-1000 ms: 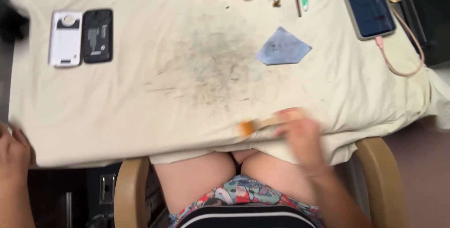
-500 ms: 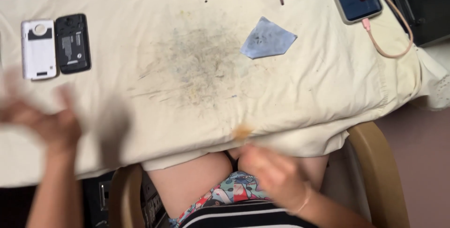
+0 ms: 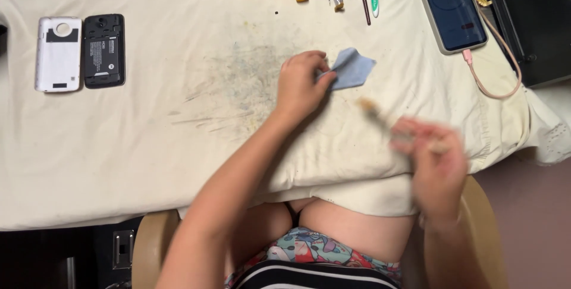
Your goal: The person uses a screwdriver to remove screws from a black mobile phone back cover. They then clean the work surface with a brush and a cloth before using the screwdriver again to work on the phone's battery compartment.
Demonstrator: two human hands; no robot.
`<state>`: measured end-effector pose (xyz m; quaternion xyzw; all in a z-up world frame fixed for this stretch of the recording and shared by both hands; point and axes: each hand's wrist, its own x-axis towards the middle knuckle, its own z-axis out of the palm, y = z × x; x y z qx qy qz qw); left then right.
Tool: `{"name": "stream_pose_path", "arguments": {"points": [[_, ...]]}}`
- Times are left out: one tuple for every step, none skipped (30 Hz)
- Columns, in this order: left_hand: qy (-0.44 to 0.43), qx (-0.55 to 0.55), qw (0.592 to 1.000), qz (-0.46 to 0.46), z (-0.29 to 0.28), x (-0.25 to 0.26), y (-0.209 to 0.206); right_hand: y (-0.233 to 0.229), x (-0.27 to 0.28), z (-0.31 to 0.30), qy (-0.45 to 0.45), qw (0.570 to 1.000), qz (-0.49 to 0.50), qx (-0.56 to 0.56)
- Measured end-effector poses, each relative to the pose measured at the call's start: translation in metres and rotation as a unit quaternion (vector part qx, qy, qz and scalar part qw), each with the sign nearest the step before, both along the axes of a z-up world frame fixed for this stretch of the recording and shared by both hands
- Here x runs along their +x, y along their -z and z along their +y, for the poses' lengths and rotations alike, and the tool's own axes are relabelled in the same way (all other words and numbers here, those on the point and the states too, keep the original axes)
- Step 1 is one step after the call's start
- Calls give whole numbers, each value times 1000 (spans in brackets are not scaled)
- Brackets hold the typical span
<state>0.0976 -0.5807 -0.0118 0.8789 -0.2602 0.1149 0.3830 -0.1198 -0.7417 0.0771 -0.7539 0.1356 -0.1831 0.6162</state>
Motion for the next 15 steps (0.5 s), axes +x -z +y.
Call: {"name": "stream_pose_path", "arguments": {"points": [[17, -112, 989, 98, 17, -3, -10, -3, 17, -11, 52, 998, -30, -23], [36, -218, 956, 194, 35, -6, -20, -6, 34, -20, 105, 992, -60, -43], [35, -217, 956, 195, 67, -13, -24, -4, 45, -28, 105, 992, -59, -42], [-25, -276, 934, 224, 98, -18, -30, -3, 58, -35, 88, 992, -65, -71], [-84, -334, 905, 252, 131, -21, -36, -1, 71, -42, 71, 990, -70, -100], [-87, -334, 904, 252, 164, -27, -35, 7, 83, -45, 69, 990, -69, -99], [-118, -382, 885, 237, 198, -32, -33, 16, 95, -48, 59, 981, -81, -168], [-145, -429, 864, 219, 232, -36, -32, 25, 108, -51, 50, 966, -94, -237], [-146, -429, 864, 218, 252, -36, -36, 40, 115, -50, 49, 966, -95, -236], [-131, -493, 838, 195, 272, -36, -42, 55, 122, -49, 55, 934, -82, -344], [-116, -553, 807, 170, 292, -35, -47, 70, 130, -48, 59, 890, -69, -446], [-113, -555, 807, 168, 293, -40, -66, 87, 124, -23, 61, 889, -71, -448], [-133, -571, 794, 160, 295, -44, -85, 105, 118, 2, 34, 843, -89, -530], [-157, -587, 779, 155, 296, -53, -102, 123, 109, 26, 2, 787, -103, -608], [-159, -589, 777, 155, 299, -55, -108, 102, 100, 75, 0, 786, -103, -609]]}}
